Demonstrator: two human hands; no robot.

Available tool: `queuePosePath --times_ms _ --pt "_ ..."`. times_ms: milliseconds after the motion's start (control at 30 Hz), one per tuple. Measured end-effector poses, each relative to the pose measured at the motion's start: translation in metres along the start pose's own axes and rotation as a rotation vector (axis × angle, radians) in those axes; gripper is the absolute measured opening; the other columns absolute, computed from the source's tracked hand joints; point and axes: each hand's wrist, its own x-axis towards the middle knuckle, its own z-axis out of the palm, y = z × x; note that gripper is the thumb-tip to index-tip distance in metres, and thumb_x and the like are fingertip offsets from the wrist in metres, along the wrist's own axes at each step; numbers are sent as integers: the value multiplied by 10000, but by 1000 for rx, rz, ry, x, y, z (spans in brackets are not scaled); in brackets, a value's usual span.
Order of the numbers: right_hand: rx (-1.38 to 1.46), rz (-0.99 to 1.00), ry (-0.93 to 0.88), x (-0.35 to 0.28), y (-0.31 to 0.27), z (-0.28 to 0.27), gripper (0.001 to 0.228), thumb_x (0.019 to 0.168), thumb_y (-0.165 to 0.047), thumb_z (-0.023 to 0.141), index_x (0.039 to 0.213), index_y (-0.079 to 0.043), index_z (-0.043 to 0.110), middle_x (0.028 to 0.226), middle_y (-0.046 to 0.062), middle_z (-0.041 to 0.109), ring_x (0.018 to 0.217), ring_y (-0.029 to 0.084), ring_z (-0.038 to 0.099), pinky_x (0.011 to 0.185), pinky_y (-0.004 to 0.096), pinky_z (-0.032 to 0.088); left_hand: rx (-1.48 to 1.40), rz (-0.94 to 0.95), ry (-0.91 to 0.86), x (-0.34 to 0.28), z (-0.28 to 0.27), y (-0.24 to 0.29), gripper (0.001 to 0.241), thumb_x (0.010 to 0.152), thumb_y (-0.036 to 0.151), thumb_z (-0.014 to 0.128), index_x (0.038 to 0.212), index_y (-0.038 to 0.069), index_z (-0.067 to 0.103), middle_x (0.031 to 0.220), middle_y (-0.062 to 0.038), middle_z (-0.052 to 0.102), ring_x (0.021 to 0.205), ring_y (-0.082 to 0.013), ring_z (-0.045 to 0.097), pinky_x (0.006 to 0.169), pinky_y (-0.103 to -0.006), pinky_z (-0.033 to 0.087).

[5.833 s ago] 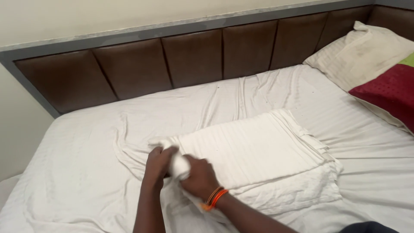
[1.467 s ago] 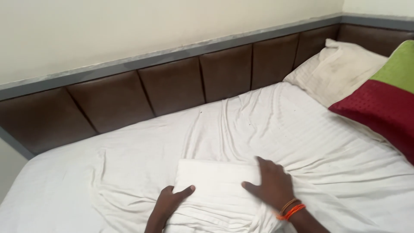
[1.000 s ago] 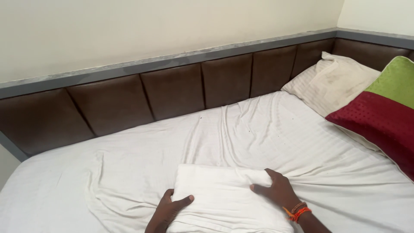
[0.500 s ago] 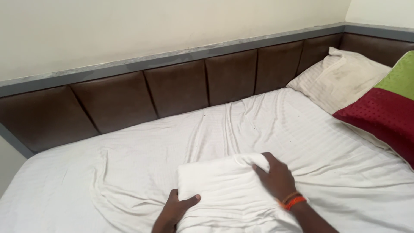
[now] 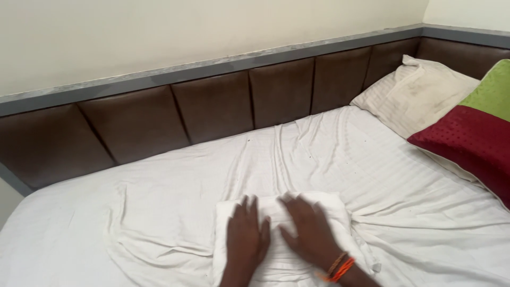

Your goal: The person folds a white bed sheet on a bed by smoothing it out, folding it in half multiple times, and then rolling it into a compact bundle. The person then places the folded sheet on a stack of other linens and adjusts the pillows on the bed.

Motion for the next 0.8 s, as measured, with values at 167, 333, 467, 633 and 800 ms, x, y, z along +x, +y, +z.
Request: queuePosePath --times_ms 167,333,467,633,800 --pt "-132 21 -310 -21 -7 21 706 947 -561 534 1572 -257 411 1697 62 277 1537 372 207 1142 690 149 244 115 14 -31 49 -22 599 947 344 530 1508 152 437 1614 -174 358 1454 -412 305 1142 -599 211" --pt "-227 61 -278 -19 4 18 883 885 -761 519 1600 -271 351 1716 75 187 1526 399 130 1161 683 119 247 54 28 -38 41 -15 616 952 413 526 1520 200 426 1597 -167 331 1468 -420 277 1168 -583 200" --pt "-270 182 -315 -17 6 16 1002 826 -833 512 1634 -299 254 1712 57 104 1564 381 84 1158 694 103 261 19 108 -40 43 -21 715 910 533 547 1542 224 417 1652 -171 301 1493 -415 261 1162 -578 199" --pt "-294 246 -320 -30 8 16 1029 831 -832 506 1647 -281 208 1745 71 85 1548 380 77 1163 692 110 295 -54 49 -41 38 -16 800 905 577 535 1591 212 347 1671 -169 243 1541 -410 199 1163 -603 163" --pt "-367 316 -447 -42 -1 1 1035 856 -856 461 1610 -231 125 1696 127 10 1550 420 12 1179 672 95 348 -348 -276 -32 -3 5 959 891 754 422 1653 229 173 1742 -85 37 1533 -414 -1 1140 -729 75"
